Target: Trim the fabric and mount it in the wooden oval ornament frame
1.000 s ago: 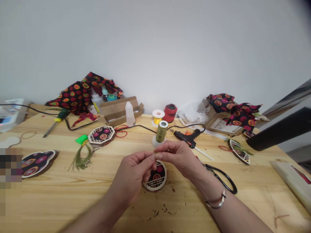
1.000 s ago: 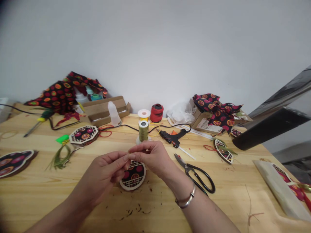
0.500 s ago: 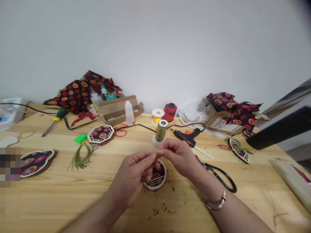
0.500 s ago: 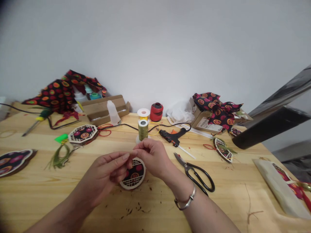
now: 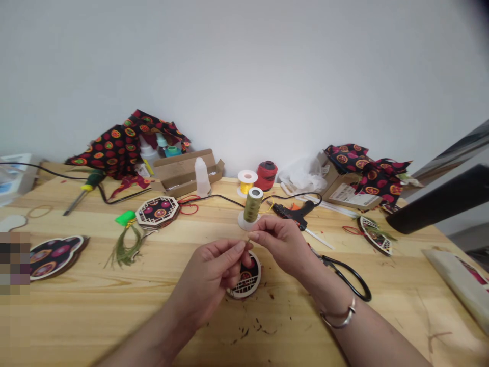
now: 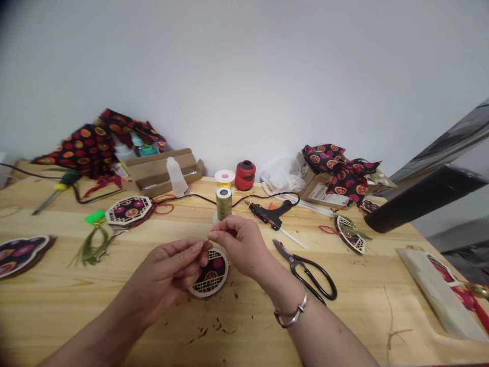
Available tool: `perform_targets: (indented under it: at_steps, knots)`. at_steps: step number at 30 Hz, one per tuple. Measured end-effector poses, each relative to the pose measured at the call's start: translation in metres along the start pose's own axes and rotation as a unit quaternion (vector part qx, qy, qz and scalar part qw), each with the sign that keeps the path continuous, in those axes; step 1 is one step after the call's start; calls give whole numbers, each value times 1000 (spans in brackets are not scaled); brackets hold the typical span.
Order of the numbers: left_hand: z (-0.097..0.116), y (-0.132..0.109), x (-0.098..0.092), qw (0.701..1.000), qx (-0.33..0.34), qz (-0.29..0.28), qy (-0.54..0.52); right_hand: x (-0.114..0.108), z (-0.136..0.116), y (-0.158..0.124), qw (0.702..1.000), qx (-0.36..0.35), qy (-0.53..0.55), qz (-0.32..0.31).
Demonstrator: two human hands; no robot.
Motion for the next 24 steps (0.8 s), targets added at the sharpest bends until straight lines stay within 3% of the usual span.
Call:
perform_targets:
  at_steps: [13, 24]
  knots:
    - [0, 0, -1, 999, 16, 28, 24, -2, 4, 1, 999, -5, 29, 28]
    - [1, -2, -2, 999, 22, 28, 33, 3, 10, 0, 973, 125, 182, -62]
Point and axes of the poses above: each hand's wrist, its own y-axis towards the middle knuckle, its own x-axis out of the palm, z = x × y, the point moved 2 cm from there along y, towards the middle knuckle, and after that the axes turned 3 degrees about -x, right-handed, at the moved point
